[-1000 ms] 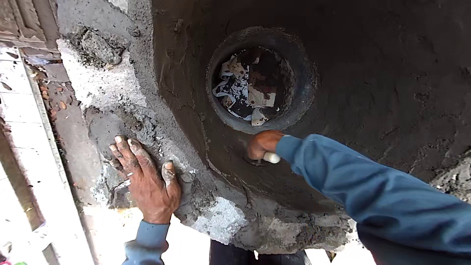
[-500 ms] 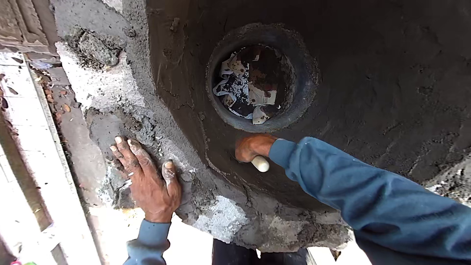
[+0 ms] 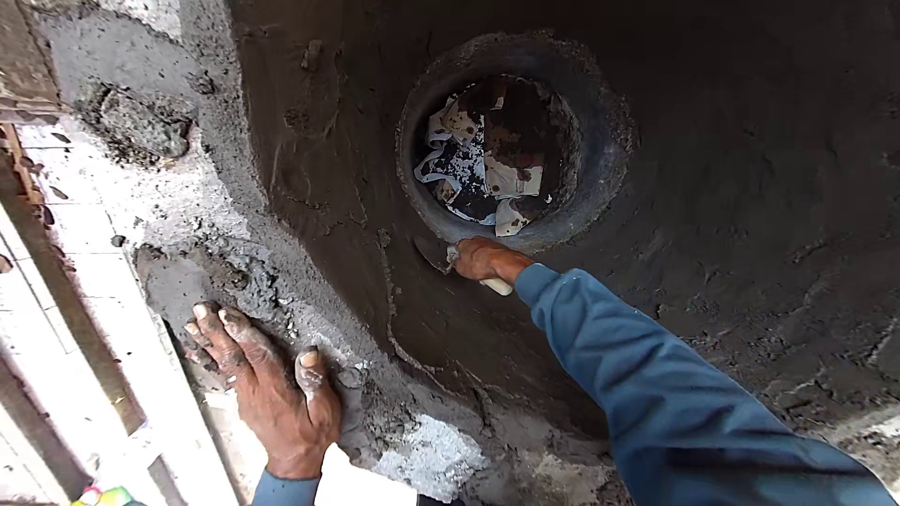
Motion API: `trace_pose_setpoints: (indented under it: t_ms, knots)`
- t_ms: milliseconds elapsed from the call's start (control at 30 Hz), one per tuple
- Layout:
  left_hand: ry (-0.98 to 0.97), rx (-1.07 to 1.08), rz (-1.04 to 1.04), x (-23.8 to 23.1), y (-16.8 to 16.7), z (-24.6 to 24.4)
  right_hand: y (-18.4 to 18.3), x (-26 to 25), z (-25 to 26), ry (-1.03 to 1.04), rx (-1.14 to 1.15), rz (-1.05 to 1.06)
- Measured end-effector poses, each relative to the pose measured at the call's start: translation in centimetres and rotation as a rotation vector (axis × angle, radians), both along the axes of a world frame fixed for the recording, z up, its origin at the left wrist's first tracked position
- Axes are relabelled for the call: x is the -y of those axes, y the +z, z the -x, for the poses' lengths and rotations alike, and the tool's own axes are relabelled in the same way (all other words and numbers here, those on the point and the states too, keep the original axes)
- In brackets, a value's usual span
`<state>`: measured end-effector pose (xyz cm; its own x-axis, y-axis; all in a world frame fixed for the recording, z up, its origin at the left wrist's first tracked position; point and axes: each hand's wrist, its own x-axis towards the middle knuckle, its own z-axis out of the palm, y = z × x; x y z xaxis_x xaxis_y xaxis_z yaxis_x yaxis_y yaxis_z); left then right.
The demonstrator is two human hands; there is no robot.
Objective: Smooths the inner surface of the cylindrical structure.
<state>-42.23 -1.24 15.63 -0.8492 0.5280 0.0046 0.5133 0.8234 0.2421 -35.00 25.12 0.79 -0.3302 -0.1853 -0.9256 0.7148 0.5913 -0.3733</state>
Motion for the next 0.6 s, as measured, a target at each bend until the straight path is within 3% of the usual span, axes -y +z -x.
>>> trace_pose_setpoints:
  t_ms: [433,533,600]
  knots:
    - [0.008,-0.020,0.037,-0.2,0.1,0.0,3.4,0.6,0.1,0.284,0.162,0.030]
    - [0.001,-0.027,0.033,-0.2,0.1,0.0,3.3,-0.9,-0.8,0.220,0.207,-0.028]
    - [0.002,-0.029,0.034,-0.3,0.0,0.0,2.1,-1.4,-1.0,0.021,0.214,-0.020]
